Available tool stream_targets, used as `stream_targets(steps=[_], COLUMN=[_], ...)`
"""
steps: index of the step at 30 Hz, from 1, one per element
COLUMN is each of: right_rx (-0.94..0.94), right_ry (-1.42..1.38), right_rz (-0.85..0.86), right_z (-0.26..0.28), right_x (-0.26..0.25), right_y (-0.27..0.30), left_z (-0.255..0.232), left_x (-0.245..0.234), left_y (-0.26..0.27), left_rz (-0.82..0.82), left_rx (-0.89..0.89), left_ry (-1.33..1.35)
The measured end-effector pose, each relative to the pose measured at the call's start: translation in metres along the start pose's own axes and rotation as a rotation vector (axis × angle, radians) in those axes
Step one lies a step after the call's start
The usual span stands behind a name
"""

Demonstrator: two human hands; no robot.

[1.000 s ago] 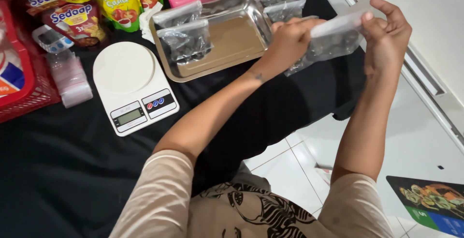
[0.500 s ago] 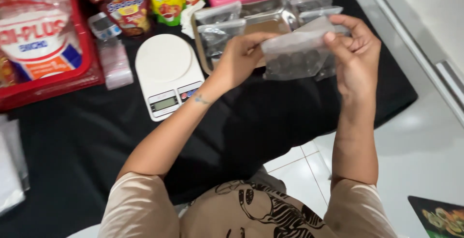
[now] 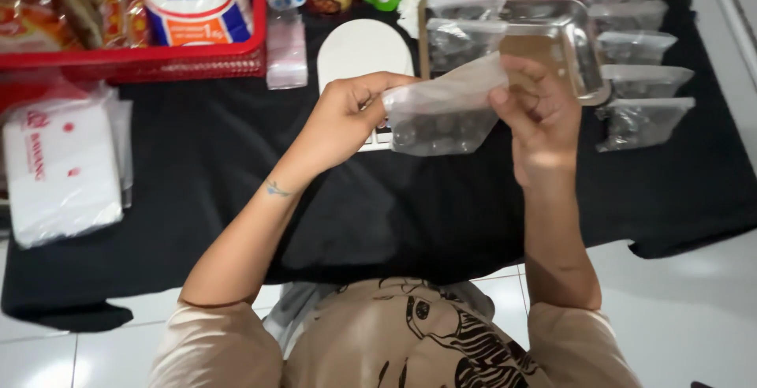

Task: Weigh small items on a digital scale and seal them into plastic bags.

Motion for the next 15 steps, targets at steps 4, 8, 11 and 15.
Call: stream_targets(steps=[4, 8, 11, 15], right_rx=[0.053, 0.083, 0.104, 0.113], right_ry=[-0.062, -0.046, -0.032, 0.031], right_rz=[0.019, 0.041, 0.049, 0.043], right_z=[-0.016, -0.015, -0.022, -0.028], right_x=[0.030, 0.062, 0.070, 0.076], right_y=[0.020, 0.040, 0.049, 0.056], left_z=[-0.002, 0.001, 0.000, -0.002], left_x=[-0.020, -0.030, -0.034, -0.036], left_y=[0.028, 0.054, 0.063, 0.077], left_rz=[-0.060, -0.113, -0.130, -0.177], left_rx=[-0.031, -0.064, -0.063, -0.080], left_ry=[-0.051, -0.072, -0.107, -0.175])
Point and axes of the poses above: each hand's wrist, its own y-axis away from the middle knuckle, its own x-axis out of the palm, z = x × y, the point moved 5 cm from there along -y, towards the middle knuckle, and after that the axes turned 9 degrees about x, right-handed, at the moved point
